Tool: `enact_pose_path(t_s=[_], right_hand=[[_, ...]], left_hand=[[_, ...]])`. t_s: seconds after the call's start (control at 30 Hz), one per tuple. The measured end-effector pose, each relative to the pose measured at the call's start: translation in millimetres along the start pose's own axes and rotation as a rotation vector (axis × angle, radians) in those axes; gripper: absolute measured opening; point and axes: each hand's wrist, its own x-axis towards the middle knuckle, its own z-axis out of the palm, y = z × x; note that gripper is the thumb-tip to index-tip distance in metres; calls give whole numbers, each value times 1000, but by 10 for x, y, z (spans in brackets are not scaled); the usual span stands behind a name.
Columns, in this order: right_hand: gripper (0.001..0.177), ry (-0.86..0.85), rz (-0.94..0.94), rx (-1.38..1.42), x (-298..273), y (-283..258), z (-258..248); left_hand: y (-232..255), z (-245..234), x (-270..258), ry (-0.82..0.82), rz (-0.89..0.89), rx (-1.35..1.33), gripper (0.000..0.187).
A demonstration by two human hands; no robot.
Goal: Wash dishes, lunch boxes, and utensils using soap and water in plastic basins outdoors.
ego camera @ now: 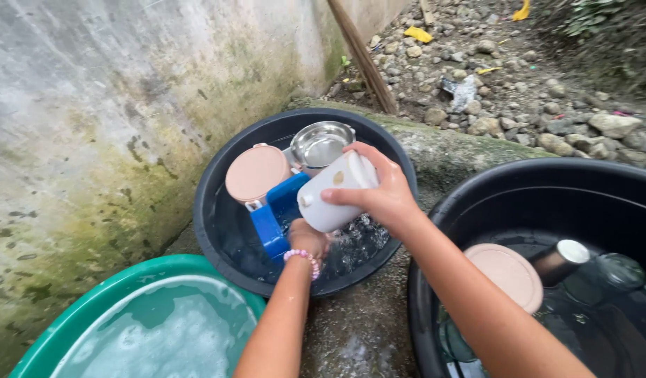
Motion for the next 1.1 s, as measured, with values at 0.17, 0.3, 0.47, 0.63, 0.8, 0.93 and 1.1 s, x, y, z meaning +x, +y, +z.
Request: enact_pose_path(t_s=[0.17,0.3,0.47,0.63,0.8,0.93,1.1], right_hand=[[77,194,-299,-235,-250,-27,-209],[74,392,-106,51,-372,-103,-570],[65,455,230,259,-522,-124,-1500],[58,296,504,162,-835,267,-2878],[73,302,735,-409,-1215,446,-3336],[96,256,832,-897,-1383,774,-3340],[102,197,834,-1018,-1425,989,-3199]], left_hand=[[-30,68,100,274,676,614,23],[476,202,-619,309,406,679,18],[457,372,-690,190,280,603,30],[200,422,-494,190,215,727,44],[155,431,-514,129,219,799,39],[203,448,-541,64,219,947,35],[312,475,-759,42,250,1044,34]])
